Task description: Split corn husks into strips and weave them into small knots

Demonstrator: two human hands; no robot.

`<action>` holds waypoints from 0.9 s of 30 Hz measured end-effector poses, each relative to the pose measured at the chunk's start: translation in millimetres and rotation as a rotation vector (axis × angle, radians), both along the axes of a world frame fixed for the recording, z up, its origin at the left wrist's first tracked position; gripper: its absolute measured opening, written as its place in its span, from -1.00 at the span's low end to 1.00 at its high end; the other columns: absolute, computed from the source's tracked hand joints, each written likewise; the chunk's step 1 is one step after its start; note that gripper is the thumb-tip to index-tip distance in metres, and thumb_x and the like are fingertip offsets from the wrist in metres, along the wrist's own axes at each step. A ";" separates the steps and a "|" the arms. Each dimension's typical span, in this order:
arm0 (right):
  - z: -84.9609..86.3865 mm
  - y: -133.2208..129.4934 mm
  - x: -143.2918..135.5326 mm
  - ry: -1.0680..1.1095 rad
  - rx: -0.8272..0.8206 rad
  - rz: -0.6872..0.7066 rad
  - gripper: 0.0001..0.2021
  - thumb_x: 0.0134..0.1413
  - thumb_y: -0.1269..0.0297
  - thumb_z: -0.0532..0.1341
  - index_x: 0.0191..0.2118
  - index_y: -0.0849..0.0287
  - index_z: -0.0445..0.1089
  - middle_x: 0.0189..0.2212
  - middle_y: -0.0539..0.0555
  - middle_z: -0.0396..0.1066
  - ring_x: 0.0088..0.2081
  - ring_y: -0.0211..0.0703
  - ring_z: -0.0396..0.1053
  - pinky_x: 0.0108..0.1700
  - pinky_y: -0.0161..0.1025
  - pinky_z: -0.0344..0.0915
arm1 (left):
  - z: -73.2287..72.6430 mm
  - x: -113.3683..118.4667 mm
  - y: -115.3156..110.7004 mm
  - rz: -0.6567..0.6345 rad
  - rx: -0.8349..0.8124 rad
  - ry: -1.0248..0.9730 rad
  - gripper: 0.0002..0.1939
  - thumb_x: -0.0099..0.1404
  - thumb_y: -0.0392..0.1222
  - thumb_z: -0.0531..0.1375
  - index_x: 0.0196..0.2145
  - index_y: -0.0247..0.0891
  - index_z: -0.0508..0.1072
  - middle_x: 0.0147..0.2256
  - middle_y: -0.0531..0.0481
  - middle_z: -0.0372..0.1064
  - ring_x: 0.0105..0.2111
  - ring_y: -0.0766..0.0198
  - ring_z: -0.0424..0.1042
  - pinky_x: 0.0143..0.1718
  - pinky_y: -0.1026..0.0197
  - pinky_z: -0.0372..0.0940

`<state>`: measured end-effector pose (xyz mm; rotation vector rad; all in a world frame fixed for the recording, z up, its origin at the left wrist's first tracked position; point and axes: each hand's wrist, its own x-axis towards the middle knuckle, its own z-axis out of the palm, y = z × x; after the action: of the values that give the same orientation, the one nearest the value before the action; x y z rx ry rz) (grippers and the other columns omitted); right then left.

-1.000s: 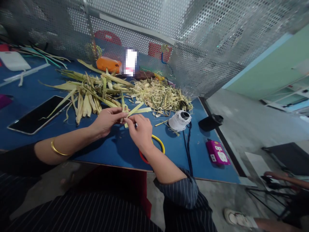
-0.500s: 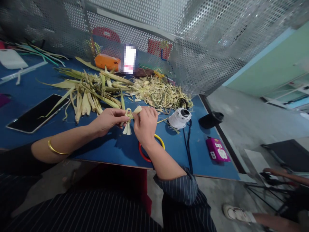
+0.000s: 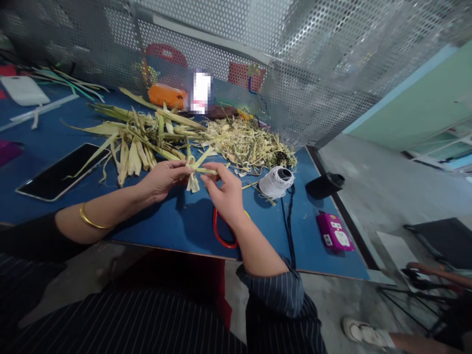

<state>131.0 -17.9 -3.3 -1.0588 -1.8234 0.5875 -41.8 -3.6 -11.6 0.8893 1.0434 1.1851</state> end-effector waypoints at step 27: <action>-9.5 7.3 -3.8 0.132 -0.319 -0.070 -0.89 -0.02 0.27 0.27 -0.44 0.15 0.34 -0.63 -0.11 0.33 -0.60 -0.28 0.35 -0.49 -0.32 0.27 | -5.1 4.6 -5.9 -0.014 0.271 0.357 -0.82 0.04 -0.21 0.31 -0.40 -0.35 0.44 -0.56 0.07 0.34 -0.58 0.39 0.30 -0.51 0.30 0.23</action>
<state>127.1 -10.6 -12.8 -1.2563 -1.6045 0.9053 -37.1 -9.5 -16.7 1.3552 1.1726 1.1997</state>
